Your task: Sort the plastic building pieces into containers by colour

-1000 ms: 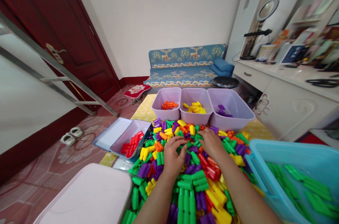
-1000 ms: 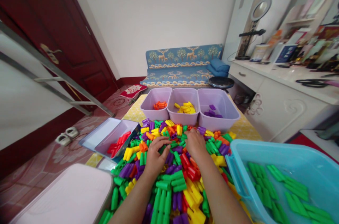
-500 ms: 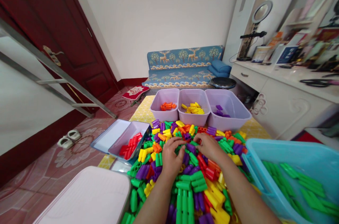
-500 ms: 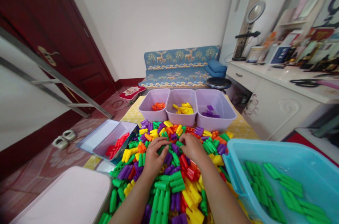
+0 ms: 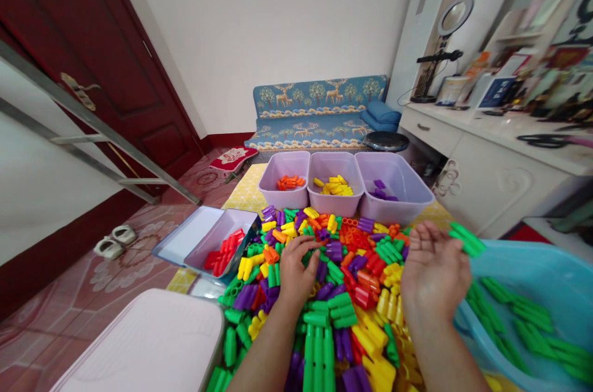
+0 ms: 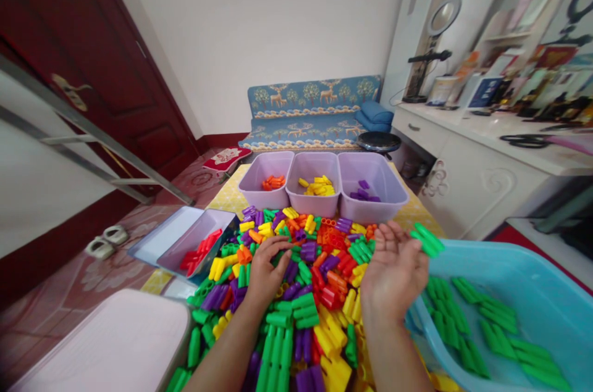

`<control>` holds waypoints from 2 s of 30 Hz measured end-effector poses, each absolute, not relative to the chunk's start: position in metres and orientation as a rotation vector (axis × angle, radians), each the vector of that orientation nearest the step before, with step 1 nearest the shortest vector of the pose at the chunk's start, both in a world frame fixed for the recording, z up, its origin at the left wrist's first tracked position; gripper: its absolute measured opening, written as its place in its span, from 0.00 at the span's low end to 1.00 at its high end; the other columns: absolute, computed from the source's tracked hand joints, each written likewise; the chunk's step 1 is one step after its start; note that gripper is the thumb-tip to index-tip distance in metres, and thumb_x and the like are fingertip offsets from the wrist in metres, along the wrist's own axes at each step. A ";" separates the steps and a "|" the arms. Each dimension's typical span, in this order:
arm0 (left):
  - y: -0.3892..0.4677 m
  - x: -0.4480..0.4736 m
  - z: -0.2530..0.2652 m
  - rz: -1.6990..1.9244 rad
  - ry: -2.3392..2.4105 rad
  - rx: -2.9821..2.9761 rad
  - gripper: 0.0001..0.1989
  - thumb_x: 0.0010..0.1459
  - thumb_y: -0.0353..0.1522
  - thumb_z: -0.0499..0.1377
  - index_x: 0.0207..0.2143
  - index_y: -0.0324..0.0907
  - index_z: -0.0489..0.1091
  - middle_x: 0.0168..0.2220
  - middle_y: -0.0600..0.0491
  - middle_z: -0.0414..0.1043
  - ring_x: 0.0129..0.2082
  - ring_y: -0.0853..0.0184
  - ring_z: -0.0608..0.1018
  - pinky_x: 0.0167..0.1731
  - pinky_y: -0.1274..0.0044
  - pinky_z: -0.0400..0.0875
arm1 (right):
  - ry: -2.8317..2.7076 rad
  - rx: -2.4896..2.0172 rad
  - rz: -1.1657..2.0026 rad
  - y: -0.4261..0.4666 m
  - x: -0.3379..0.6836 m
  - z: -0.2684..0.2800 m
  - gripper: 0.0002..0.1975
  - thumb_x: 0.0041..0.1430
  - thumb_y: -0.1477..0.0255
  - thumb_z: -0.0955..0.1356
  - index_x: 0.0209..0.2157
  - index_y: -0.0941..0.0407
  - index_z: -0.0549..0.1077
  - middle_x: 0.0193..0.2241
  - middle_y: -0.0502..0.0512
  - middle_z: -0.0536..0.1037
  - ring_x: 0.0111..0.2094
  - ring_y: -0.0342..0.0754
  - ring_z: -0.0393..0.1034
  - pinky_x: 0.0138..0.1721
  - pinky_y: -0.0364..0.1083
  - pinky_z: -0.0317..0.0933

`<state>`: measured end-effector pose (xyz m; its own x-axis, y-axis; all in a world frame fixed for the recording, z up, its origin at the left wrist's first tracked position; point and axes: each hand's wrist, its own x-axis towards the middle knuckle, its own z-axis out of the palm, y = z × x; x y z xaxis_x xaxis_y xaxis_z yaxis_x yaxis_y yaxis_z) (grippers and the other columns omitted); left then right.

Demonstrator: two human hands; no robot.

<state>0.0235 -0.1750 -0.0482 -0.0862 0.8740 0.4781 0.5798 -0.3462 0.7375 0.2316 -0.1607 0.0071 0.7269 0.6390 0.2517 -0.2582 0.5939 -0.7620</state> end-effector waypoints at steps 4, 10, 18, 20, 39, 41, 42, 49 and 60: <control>-0.176 0.023 -0.048 1.397 1.583 1.896 0.09 0.57 0.29 0.58 0.38 0.46 0.77 0.43 0.51 0.75 0.46 0.61 0.75 0.49 0.66 0.68 | -0.622 -0.919 0.563 -0.164 0.234 0.007 0.27 0.63 0.53 0.50 0.55 0.52 0.59 0.57 0.65 0.65 0.54 0.54 0.68 0.50 0.57 0.63; -0.176 0.024 -0.048 1.402 1.579 1.893 0.08 0.57 0.29 0.58 0.37 0.46 0.77 0.43 0.51 0.75 0.46 0.61 0.75 0.49 0.66 0.68 | -0.967 -1.155 0.563 -0.156 0.225 -0.008 0.20 0.59 0.58 0.62 0.47 0.55 0.68 0.46 0.60 0.75 0.47 0.53 0.71 0.51 0.56 0.61; -0.175 0.023 -0.047 1.408 1.583 1.891 0.08 0.57 0.29 0.58 0.37 0.46 0.77 0.43 0.50 0.75 0.46 0.61 0.75 0.49 0.65 0.68 | -1.909 -1.994 0.160 -0.152 0.218 -0.026 0.31 0.59 0.55 0.63 0.58 0.59 0.66 0.61 0.70 0.61 0.64 0.69 0.46 0.57 0.71 0.45; -0.175 0.023 -0.047 1.408 1.582 1.890 0.08 0.57 0.29 0.58 0.37 0.46 0.77 0.43 0.51 0.75 0.46 0.61 0.75 0.49 0.65 0.68 | -1.945 -2.068 0.201 -0.153 0.211 -0.024 0.35 0.59 0.51 0.60 0.60 0.60 0.63 0.62 0.71 0.58 0.64 0.70 0.44 0.54 0.70 0.51; -0.176 0.024 -0.045 1.475 1.499 1.807 0.08 0.59 0.28 0.55 0.37 0.43 0.75 0.38 0.50 0.76 0.41 0.64 0.77 0.44 0.71 0.71 | -2.035 -1.238 0.922 -0.160 0.180 -0.015 0.27 0.62 0.57 0.61 0.58 0.55 0.65 0.55 0.59 0.71 0.55 0.51 0.64 0.57 0.52 0.56; -0.176 0.024 -0.044 1.471 1.510 1.788 0.08 0.59 0.29 0.55 0.36 0.43 0.75 0.36 0.51 0.76 0.39 0.64 0.77 0.42 0.73 0.71 | -2.169 -1.219 0.837 -0.161 0.180 -0.015 0.24 0.61 0.58 0.63 0.55 0.55 0.69 0.54 0.59 0.71 0.56 0.53 0.63 0.58 0.53 0.56; -0.176 0.024 -0.044 1.465 1.516 1.780 0.08 0.59 0.29 0.55 0.36 0.43 0.75 0.36 0.51 0.77 0.39 0.64 0.77 0.41 0.73 0.71 | -2.214 -1.213 0.811 -0.162 0.180 -0.015 0.24 0.61 0.58 0.63 0.54 0.55 0.69 0.54 0.59 0.71 0.56 0.53 0.63 0.58 0.54 0.56; -0.181 0.022 -0.026 1.401 1.467 1.712 0.12 0.63 0.35 0.53 0.39 0.41 0.75 0.39 0.50 0.78 0.41 0.63 0.78 0.44 0.72 0.71 | -2.254 -1.376 0.614 -0.182 0.194 -0.001 0.29 0.60 0.55 0.64 0.57 0.57 0.68 0.60 0.61 0.65 0.64 0.59 0.51 0.63 0.59 0.48; -0.236 0.015 0.026 1.117 1.314 1.969 0.13 0.62 0.35 0.56 0.48 0.46 0.73 0.49 0.51 0.74 0.53 0.62 0.73 0.55 0.69 0.65 | -2.082 -1.284 0.488 -0.280 0.266 -0.008 0.25 0.58 0.58 0.65 0.57 0.44 0.65 0.56 0.52 0.69 0.56 0.55 0.64 0.55 0.56 0.61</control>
